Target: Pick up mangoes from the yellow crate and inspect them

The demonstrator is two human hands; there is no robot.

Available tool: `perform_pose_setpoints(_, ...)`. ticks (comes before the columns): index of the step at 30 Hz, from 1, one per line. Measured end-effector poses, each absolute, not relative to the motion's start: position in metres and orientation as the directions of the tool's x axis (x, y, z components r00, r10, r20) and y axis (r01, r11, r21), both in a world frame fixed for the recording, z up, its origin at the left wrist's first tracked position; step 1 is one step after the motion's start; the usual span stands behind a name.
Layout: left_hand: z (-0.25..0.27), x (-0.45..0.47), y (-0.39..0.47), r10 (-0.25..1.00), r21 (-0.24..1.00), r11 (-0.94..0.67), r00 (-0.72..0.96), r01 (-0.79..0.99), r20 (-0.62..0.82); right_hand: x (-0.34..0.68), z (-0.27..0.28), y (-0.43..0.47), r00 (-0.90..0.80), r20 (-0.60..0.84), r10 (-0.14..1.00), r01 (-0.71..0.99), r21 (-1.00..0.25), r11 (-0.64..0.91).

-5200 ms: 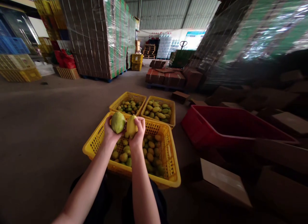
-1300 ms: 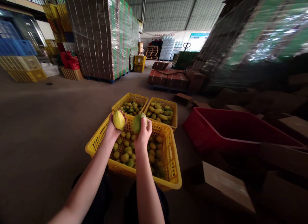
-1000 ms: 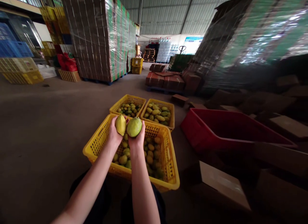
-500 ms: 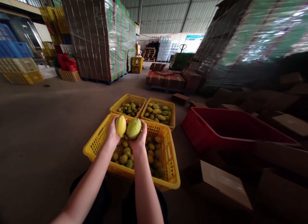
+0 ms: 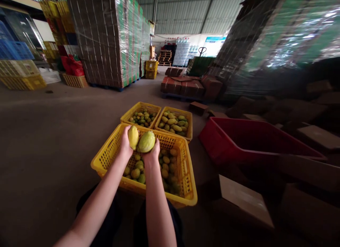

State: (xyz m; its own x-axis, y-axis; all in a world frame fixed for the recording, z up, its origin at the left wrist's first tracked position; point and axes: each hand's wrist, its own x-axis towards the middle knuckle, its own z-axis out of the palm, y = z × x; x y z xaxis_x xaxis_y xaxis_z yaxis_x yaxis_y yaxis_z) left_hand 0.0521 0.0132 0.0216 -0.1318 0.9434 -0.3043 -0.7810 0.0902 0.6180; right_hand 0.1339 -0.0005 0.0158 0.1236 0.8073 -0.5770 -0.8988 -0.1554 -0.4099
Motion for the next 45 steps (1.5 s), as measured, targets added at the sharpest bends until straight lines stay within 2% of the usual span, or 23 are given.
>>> perform_pose_setpoints(5,0.025,0.059,0.007,0.927,0.626,0.181,-0.081,-0.758,-0.366,0.145,0.008,0.006,0.383,-0.595,0.706,-0.843,-0.537,0.005)
perform_pose_setpoints(13,0.031,0.06,0.0,0.943,0.571,0.205,0.006,-0.795,-0.331,0.148,0.013,-0.001,0.587,-0.367,0.722,-0.697,-0.682,0.22)
perform_pose_setpoints(17,0.034,0.062,-0.003,0.941,0.542,0.194,-0.002,-0.818,-0.339,0.146,0.015,-0.003,0.787,-0.166,0.594,-0.447,-0.817,0.364)
perform_pose_setpoints(20,0.035,0.064,-0.004,0.935,0.522,0.185,-0.014,-0.833,-0.354,0.145,0.016,-0.007,0.866,0.044,0.499,-0.196,-0.886,0.419)
perform_pose_setpoints(23,0.037,0.064,-0.006,0.93,0.497,0.164,-0.035,-0.852,-0.367,0.14,0.016,-0.014,0.848,0.292,0.442,0.116,-0.917,0.382)
perform_pose_setpoints(25,0.038,0.062,-0.007,0.927,0.478,0.147,-0.048,-0.866,-0.371,0.133,0.015,-0.018,0.801,0.404,0.442,0.264,-0.901,0.345)
perform_pose_setpoints(29,0.038,0.058,-0.007,0.921,0.444,0.143,-0.045,-0.885,-0.387,0.119,0.009,-0.021,0.659,0.531,0.533,0.359,-0.845,0.397)
perform_pose_setpoints(32,0.036,0.055,-0.007,0.922,0.419,0.121,-0.055,-0.9,-0.384,0.113,0.002,-0.019,0.544,0.574,0.612,0.394,-0.819,0.417)
perform_pose_setpoints(34,0.037,0.052,-0.005,0.927,0.408,0.088,-0.075,-0.909,-0.367,0.112,-0.001,-0.016,0.495,0.539,0.682,0.364,-0.841,0.401)
perform_pose_setpoints(36,0.039,0.046,-0.004,0.929,0.402,0.044,-0.111,-0.915,-0.354,0.113,-0.003,-0.01,0.526,0.437,0.729,0.255,-0.9,0.355)
perform_pose_setpoints(37,0.041,0.042,-0.004,0.929,0.393,0.047,-0.104,-0.918,-0.354,0.114,-0.002,-0.006,0.574,0.342,0.744,0.154,-0.938,0.312)
perform_pose_setpoints(39,0.043,0.034,-0.003,0.932,0.326,0.124,-0.002,-0.937,-0.363,0.12,0.0,0.001,0.64,0.05,0.767,-0.155,-0.969,0.192)
perform_pose_setpoints(40,0.044,0.03,-0.003,0.926,0.271,0.18,0.07,-0.946,-0.37,0.124,0.002,0.004,0.616,-0.116,0.779,-0.334,-0.934,0.126)
perform_pose_setpoints(42,0.042,0.024,-0.001,0.903,0.156,0.242,0.163,-0.958,-0.399,0.134,0.006,0.008,0.465,-0.367,0.806,-0.635,-0.772,0.015)
perform_pose_setpoints(43,0.04,0.022,0.001,0.89,0.118,0.233,0.162,-0.965,-0.426,0.139,0.007,0.009,0.381,-0.431,0.818,-0.731,-0.682,-0.019)
perform_pose_setpoints(45,0.036,0.02,0.005,0.851,0.123,0.197,0.108,-0.973,-0.513,0.148,0.006,0.01,0.266,-0.469,0.842,-0.832,-0.553,-0.045)
